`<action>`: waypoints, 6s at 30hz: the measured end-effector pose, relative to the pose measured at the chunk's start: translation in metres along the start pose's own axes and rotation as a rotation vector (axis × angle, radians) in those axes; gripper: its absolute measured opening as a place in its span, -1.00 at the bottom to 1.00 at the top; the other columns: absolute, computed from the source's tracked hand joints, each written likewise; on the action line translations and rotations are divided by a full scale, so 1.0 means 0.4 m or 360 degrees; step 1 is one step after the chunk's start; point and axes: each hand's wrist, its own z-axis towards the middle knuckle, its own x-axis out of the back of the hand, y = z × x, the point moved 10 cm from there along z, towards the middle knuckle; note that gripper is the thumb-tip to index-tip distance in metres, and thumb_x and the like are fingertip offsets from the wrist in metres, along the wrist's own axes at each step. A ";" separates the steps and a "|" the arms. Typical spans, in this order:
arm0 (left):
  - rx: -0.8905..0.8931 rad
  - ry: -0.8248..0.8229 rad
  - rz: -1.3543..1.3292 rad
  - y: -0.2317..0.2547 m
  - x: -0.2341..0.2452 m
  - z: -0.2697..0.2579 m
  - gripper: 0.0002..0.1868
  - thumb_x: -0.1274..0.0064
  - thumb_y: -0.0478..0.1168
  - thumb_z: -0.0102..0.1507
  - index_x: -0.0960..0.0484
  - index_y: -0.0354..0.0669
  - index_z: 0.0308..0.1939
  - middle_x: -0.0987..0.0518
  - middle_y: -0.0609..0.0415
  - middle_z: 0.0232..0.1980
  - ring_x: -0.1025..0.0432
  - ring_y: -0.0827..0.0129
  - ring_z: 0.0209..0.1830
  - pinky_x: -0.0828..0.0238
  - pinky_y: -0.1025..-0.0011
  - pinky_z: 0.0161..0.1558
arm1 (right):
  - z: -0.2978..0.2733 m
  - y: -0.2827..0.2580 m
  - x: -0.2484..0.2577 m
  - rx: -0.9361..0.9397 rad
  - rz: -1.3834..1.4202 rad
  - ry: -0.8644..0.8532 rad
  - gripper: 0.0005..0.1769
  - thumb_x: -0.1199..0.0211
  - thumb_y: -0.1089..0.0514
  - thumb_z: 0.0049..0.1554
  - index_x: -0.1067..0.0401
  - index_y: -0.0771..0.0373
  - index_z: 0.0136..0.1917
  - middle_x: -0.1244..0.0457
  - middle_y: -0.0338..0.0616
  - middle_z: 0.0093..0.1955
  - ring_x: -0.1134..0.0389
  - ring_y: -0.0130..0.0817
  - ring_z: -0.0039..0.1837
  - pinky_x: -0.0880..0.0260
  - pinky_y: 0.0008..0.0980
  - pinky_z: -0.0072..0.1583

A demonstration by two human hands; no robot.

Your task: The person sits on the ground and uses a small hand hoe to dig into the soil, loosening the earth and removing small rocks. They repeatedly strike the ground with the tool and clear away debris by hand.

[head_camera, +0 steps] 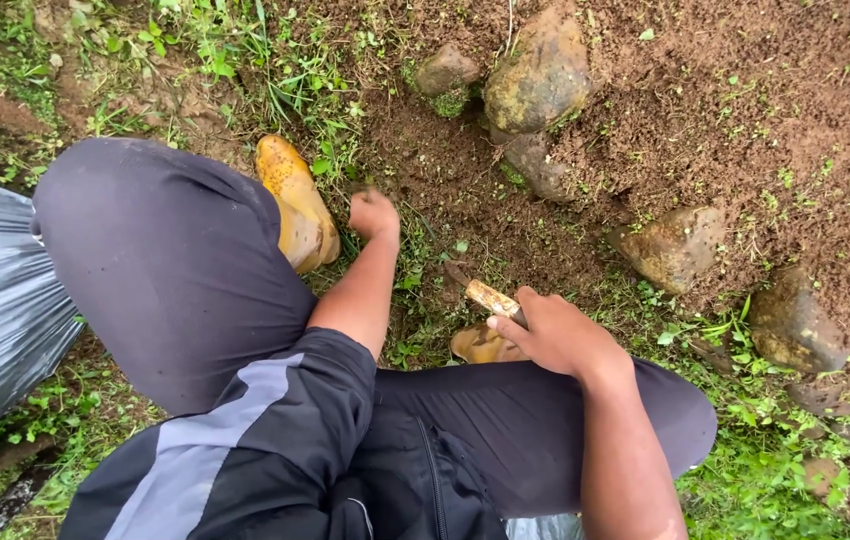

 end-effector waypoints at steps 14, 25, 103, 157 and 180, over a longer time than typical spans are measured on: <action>-0.0951 0.0235 -0.0218 0.547 0.163 -0.122 -0.80 -0.25 -0.16 0.23 -0.70 0.04 -0.06 -0.64 0.18 0.05 -0.55 0.36 -0.01 -0.64 0.41 -0.05 | 0.011 -0.002 -0.010 0.0031 -0.0051 -0.0049 -0.51 0.08 -0.31 0.34 -0.24 0.16 -0.06 -0.19 -0.10 -0.24 -0.16 -0.24 -0.16 -0.14 -0.12 -0.10; -0.0742 -0.0146 0.0209 0.473 0.142 -0.185 -0.72 0.05 -0.30 0.39 -0.58 -0.11 0.17 -0.54 0.10 0.23 -0.51 0.27 0.17 -0.59 0.32 0.19 | 0.002 0.002 0.026 0.0114 -0.0118 0.0061 -0.46 0.06 -0.32 0.33 -0.23 0.22 -0.08 -0.26 0.06 -0.17 -0.24 -0.04 -0.10 -0.14 -0.02 -0.05; -0.1841 0.0025 0.0179 0.657 0.123 -0.177 -0.58 -0.24 -0.14 0.25 -0.54 0.00 0.18 -0.58 0.25 -0.02 -0.39 0.40 -0.01 -0.27 0.45 0.05 | -0.053 0.087 0.069 -0.0100 -0.0012 0.0169 -0.52 -0.07 -0.29 0.28 -0.23 0.13 -0.20 -0.24 -0.08 -0.36 -0.23 -0.21 -0.27 -0.10 -0.14 -0.12; -0.1183 0.0184 -0.0299 0.518 0.217 0.088 -0.79 -0.29 -0.22 0.15 -0.70 -0.19 -0.17 -0.64 -0.10 -0.27 -0.60 -0.05 -0.17 -0.54 0.06 -0.07 | 0.229 -0.401 0.172 0.0747 0.0642 0.1134 -0.69 -0.15 0.12 0.31 -0.24 0.37 0.20 -0.34 0.16 -0.19 -0.43 -0.01 -0.18 -0.44 -0.06 -0.18; -0.0504 -0.0008 -0.0081 0.352 0.156 0.175 -0.91 -0.03 -0.20 0.39 -0.62 -0.08 -0.12 -0.54 0.06 -0.10 -0.50 0.06 0.10 -0.50 0.08 0.16 | 0.496 -0.369 0.090 0.0581 0.0683 0.1601 -0.71 -0.14 0.01 0.34 -0.23 0.29 0.04 -0.30 0.12 -0.37 -0.35 -0.14 -0.39 -0.25 -0.25 -0.32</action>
